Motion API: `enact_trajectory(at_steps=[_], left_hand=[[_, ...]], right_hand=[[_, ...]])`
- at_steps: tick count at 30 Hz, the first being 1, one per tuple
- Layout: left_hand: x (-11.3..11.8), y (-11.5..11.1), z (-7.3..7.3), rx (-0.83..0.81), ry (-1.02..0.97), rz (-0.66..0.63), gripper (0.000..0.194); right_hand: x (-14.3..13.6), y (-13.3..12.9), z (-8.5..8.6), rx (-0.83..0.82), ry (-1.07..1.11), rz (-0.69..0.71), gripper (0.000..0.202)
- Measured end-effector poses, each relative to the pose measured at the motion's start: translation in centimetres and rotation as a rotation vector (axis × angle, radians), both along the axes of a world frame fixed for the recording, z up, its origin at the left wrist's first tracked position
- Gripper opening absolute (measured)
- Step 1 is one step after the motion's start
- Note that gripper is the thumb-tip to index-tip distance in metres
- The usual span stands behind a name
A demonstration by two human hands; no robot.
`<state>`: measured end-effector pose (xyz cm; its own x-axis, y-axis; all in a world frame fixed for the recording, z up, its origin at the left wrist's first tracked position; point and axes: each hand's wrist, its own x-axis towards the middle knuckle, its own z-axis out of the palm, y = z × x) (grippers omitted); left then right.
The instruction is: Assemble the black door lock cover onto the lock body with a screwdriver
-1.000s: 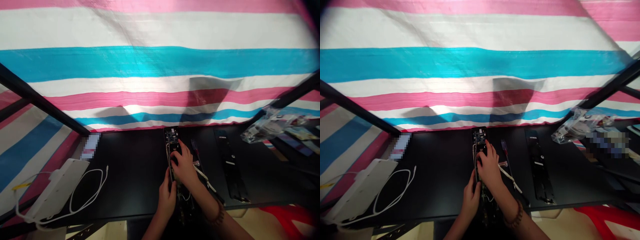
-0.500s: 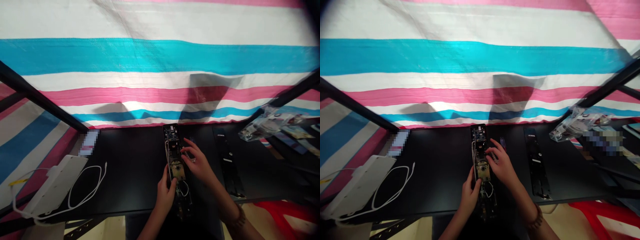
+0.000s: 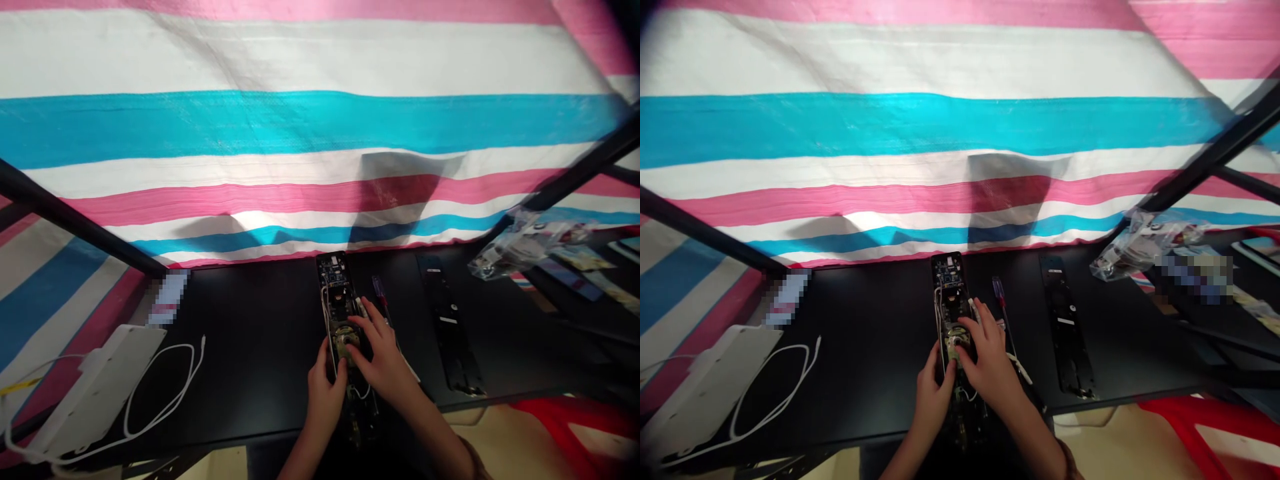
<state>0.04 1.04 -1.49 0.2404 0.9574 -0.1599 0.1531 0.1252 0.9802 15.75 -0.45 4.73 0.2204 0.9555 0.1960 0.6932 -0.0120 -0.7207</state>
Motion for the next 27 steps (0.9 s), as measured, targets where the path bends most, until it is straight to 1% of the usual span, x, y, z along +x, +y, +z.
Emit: enact_trajectory(at_steps=[2,4,6,9,11,12,14,15,17,20,22,23,25,27], left_hand=[[0.2,0.2,0.4,-0.043,0.002,-0.003,0.048],[0.4,0.3,1.0,-0.074,0.007,-0.021,0.047],[0.2,0.3,1.5,-0.088,0.012,-0.03,0.047],[-1.1,0.9,1.9,-0.064,0.045,-0.015,0.048],[-2.9,2.0,2.0,0.024,0.154,0.033,0.046],[-4.0,2.8,2.0,0.099,0.246,0.066,0.044],[-6.3,4.9,1.9,0.308,0.465,0.122,0.036],[-7.3,6.1,1.8,0.387,0.57,0.134,0.035],[-8.9,8.3,1.5,0.422,0.632,0.141,0.034],[-9.8,10.7,1.1,0.452,0.669,0.093,0.032],[-9.7,11.5,0.8,0.476,0.684,0.064,0.032],[-9.6,11.6,0.7,0.489,0.69,0.057,0.033],[-9.3,11.6,0.4,0.518,0.699,0.055,0.033],[-9.1,11.4,0.1,0.546,0.701,0.067,0.034]], right_hand=[[1.7,-0.2,-0.1,0.065,0.028,-0.069,0.032],[4.3,-0.3,-0.6,0.113,0.051,-0.17,0.024],[7.1,-0.4,-1.5,0.069,0.024,-0.228,0.023],[10.3,-0.7,-3.0,-0.064,-0.012,-0.191,0.025],[11.1,-0.9,-4.0,-0.13,-0.023,-0.176,0.027],[11.2,-0.9,-4.5,-0.159,-0.032,-0.181,0.027],[11.1,-0.5,-5.3,-0.211,-0.054,-0.199,0.028],[11.0,-0.1,-5.6,-0.23,-0.063,-0.208,0.028],[10.6,1.2,-5.8,-0.253,-0.076,-0.222,0.028],[10.4,3.4,-5.1,-0.27,-0.088,-0.222,0.028],[10.9,4.2,-4.0,-0.271,-0.09,-0.213,0.028],[11.5,4.2,-3.4,-0.269,-0.09,-0.219,0.03],[13.5,3.2,-2.3,-0.261,-0.105,-0.28,0.035],[16.2,0.8,-1.8,-0.26,-0.152,-0.396,0.04]])
